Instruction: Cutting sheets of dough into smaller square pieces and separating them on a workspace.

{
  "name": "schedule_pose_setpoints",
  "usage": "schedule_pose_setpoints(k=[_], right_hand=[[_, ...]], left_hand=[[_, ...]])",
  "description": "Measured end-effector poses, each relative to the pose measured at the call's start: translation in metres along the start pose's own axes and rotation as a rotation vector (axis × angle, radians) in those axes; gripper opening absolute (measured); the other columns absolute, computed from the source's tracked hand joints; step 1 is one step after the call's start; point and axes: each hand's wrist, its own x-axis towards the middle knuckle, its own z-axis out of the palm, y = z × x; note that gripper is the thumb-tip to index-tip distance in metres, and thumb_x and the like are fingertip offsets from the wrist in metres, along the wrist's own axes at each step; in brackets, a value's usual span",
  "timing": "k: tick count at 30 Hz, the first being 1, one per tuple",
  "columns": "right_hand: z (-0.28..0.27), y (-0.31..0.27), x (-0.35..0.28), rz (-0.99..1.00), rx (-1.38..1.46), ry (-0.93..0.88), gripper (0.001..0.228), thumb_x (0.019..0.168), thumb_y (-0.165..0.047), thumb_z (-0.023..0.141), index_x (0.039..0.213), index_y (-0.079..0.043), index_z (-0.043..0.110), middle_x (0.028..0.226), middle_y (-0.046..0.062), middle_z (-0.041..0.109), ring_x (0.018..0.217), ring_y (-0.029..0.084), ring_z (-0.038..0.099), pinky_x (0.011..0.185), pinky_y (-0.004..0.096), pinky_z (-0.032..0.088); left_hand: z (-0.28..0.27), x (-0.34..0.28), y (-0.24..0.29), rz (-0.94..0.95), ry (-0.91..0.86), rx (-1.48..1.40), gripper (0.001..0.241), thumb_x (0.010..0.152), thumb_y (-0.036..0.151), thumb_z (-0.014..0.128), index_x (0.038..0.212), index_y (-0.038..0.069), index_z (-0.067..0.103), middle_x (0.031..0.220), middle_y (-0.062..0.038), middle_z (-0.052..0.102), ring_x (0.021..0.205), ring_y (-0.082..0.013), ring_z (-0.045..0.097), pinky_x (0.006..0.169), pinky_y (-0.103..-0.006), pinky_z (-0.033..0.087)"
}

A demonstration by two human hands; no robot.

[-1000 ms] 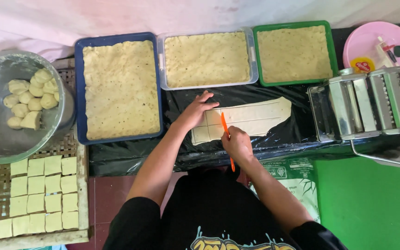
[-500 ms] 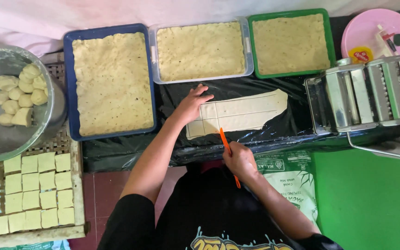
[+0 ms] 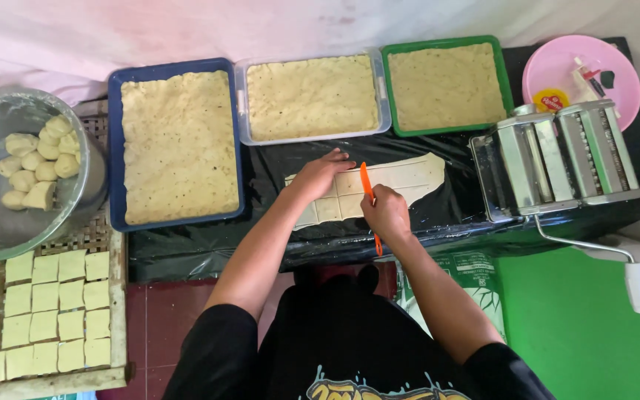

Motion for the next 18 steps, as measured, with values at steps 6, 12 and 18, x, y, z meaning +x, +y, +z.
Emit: schedule_pose_setpoints(k=[6,12,18], right_hand=[[0.010,0.001,0.008,0.019,-0.006,-0.034,0.020,0.086,-0.027,0.067,0.078,-0.009,0.064,0.061,0.012,0.061,0.067,0.038,0.070,0.057,0.050,0.056],[0.009,0.000,0.015,0.012,-0.007,-0.074,0.020,0.087,-0.025,0.065,0.079,-0.007,0.065,0.063,0.012,0.061,0.067,0.040,0.070,0.057,0.051,0.056],[0.010,0.003,0.017,0.032,-0.001,-0.090,0.021,0.088,-0.026,0.065,0.080,-0.006,0.065,0.064,0.015,0.061,0.070,0.041,0.071,0.058,0.053,0.057]], left_hand=[[-0.015,-0.003,0.018,0.010,-0.011,-0.034,0.062,0.090,-0.012,0.043,0.133,0.026,0.068,0.150,-0.010,0.057,0.147,-0.0402,0.042,0.117,-0.0518,0.043],[-0.003,0.003,0.005,0.026,0.010,-0.096,0.060,0.089,-0.012,0.042,0.132,0.022,0.068,0.153,-0.009,0.055,0.148,-0.0411,0.040,0.119,-0.0520,0.040],[0.011,0.007,-0.008,0.035,0.028,-0.060,0.060,0.088,-0.012,0.046,0.133,0.021,0.068,0.152,-0.009,0.055,0.146,-0.0412,0.041,0.118,-0.0524,0.042]])
